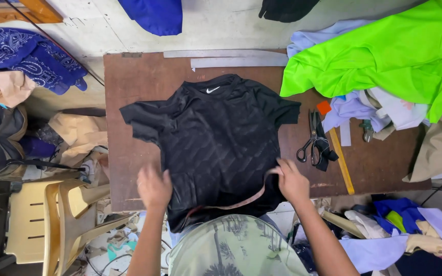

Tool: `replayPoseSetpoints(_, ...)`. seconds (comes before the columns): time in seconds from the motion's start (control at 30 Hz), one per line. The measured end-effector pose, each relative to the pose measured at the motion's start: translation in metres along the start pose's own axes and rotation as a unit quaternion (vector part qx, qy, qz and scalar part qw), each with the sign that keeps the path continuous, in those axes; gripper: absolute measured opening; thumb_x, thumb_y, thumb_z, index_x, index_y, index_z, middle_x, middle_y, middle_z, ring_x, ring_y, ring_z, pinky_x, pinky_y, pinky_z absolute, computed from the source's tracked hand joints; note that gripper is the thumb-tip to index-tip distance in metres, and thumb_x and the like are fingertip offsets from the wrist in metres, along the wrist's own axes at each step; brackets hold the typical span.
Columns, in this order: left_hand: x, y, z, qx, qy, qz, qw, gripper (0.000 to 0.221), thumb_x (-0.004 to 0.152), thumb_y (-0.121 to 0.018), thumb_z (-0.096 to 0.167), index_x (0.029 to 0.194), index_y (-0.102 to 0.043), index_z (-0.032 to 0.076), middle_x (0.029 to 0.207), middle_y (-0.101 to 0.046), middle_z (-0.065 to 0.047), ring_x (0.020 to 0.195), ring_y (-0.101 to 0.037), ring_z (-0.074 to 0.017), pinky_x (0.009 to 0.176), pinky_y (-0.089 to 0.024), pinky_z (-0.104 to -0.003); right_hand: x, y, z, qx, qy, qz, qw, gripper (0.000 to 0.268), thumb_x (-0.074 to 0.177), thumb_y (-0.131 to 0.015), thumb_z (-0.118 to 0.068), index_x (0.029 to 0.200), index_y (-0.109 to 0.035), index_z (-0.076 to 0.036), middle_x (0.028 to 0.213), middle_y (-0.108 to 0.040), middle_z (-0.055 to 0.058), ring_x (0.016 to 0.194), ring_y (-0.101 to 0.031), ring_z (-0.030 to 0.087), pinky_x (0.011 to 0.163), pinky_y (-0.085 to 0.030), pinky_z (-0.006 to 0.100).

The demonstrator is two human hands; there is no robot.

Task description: Measuring the width and length of various t-shirts using a flexible measuring tape on a work table.

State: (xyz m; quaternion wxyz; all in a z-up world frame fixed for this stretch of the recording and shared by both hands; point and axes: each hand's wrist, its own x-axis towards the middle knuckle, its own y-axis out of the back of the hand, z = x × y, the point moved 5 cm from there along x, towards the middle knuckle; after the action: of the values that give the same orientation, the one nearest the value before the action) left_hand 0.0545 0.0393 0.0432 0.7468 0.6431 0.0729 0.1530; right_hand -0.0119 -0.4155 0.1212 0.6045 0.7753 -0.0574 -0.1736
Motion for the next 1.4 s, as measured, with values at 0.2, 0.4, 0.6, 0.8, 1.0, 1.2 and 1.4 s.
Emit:
replayPoseSetpoints(0.2,0.076,-0.017,0.069,-0.075,-0.151,-0.056,0.984,0.074,0.103,-0.048,0.046,0.165,-0.026,0.013,0.170,-0.017,-0.023,0.156,-0.013,-0.0449,0.125,-0.010,-0.063,0.085,0.000,-0.035,-0.040,0.085,0.026,0.995,0.055,0.109,-0.031,-0.032,0.163,-0.029,-0.022,0.174,-0.019,-0.001,0.095,-0.073,0.041,0.077,-0.062,0.050)
replayPoseSetpoints(0.4,0.153,-0.033,0.090,-0.111,-0.155,-0.076,0.979,0.065,0.106,-0.039,0.048,0.165,-0.026,0.023,0.172,-0.012,-0.018,0.157,-0.007,-0.0460,0.123,-0.001,-0.066,0.125,0.006,-0.020,-0.022,0.065,-0.016,0.998,0.062,0.107,-0.037,-0.032,0.166,-0.020,-0.026,0.175,-0.012,-0.001,0.106,-0.068,0.046,0.080,-0.062,0.056)
replayPoseSetpoints(0.6,0.102,-0.032,0.063,-0.054,-0.171,0.011,0.984,0.069,0.099,-0.051,0.038,0.162,-0.036,0.012,0.169,-0.028,-0.012,0.155,-0.025,-0.0335,0.126,-0.015,-0.055,0.099,-0.020,-0.005,-0.097,0.067,-0.003,0.993,0.062,0.109,-0.029,-0.046,0.167,-0.019,-0.028,0.175,-0.014,-0.004,0.083,-0.075,0.040,0.073,-0.062,0.050)
replayPoseSetpoints(0.8,0.117,-0.038,0.056,-0.067,-0.082,0.199,0.974,0.031,0.100,-0.057,0.045,0.118,-0.074,0.025,0.122,-0.063,0.004,0.112,-0.063,-0.0210,0.094,-0.049,-0.041,0.095,-0.017,-0.005,-0.167,0.126,0.145,0.967,0.059,0.106,-0.041,-0.048,0.160,-0.043,-0.023,0.170,-0.034,-0.002,0.068,-0.076,0.030,0.065,-0.063,0.040)
replayPoseSetpoints(1.0,0.161,-0.081,0.066,-0.160,-0.020,0.099,0.982,0.021,0.086,-0.069,0.040,0.096,-0.057,0.025,0.096,-0.059,0.002,0.087,-0.068,-0.0308,0.072,-0.053,-0.048,0.111,-0.017,0.000,-0.129,0.089,0.037,0.987,0.061,0.107,-0.034,-0.049,0.163,-0.035,-0.024,0.173,-0.025,-0.006,0.083,-0.078,0.031,0.074,-0.064,0.042)
replayPoseSetpoints(1.2,0.180,-0.114,0.025,-0.633,0.252,-0.197,0.705,0.039,0.099,-0.066,0.025,0.131,-0.048,0.015,0.085,-0.064,-0.002,0.074,-0.072,-0.0177,0.068,-0.062,-0.033,0.109,-0.011,0.001,-0.114,0.090,0.020,0.989,0.062,0.106,-0.035,-0.050,0.162,-0.036,-0.025,0.173,-0.025,-0.005,0.091,-0.077,0.030,0.079,-0.064,0.042)
replayPoseSetpoints(1.4,0.187,-0.060,0.025,-0.471,0.107,-0.201,0.852,0.035,0.086,-0.080,0.026,0.118,-0.066,0.026,0.085,-0.077,0.004,0.067,-0.071,-0.0086,0.051,-0.058,-0.023,0.105,-0.003,0.004,-0.119,0.094,-0.021,0.988,0.064,0.105,-0.033,-0.050,0.165,-0.027,-0.029,0.175,-0.016,-0.010,0.110,-0.072,0.034,0.088,-0.063,0.045)
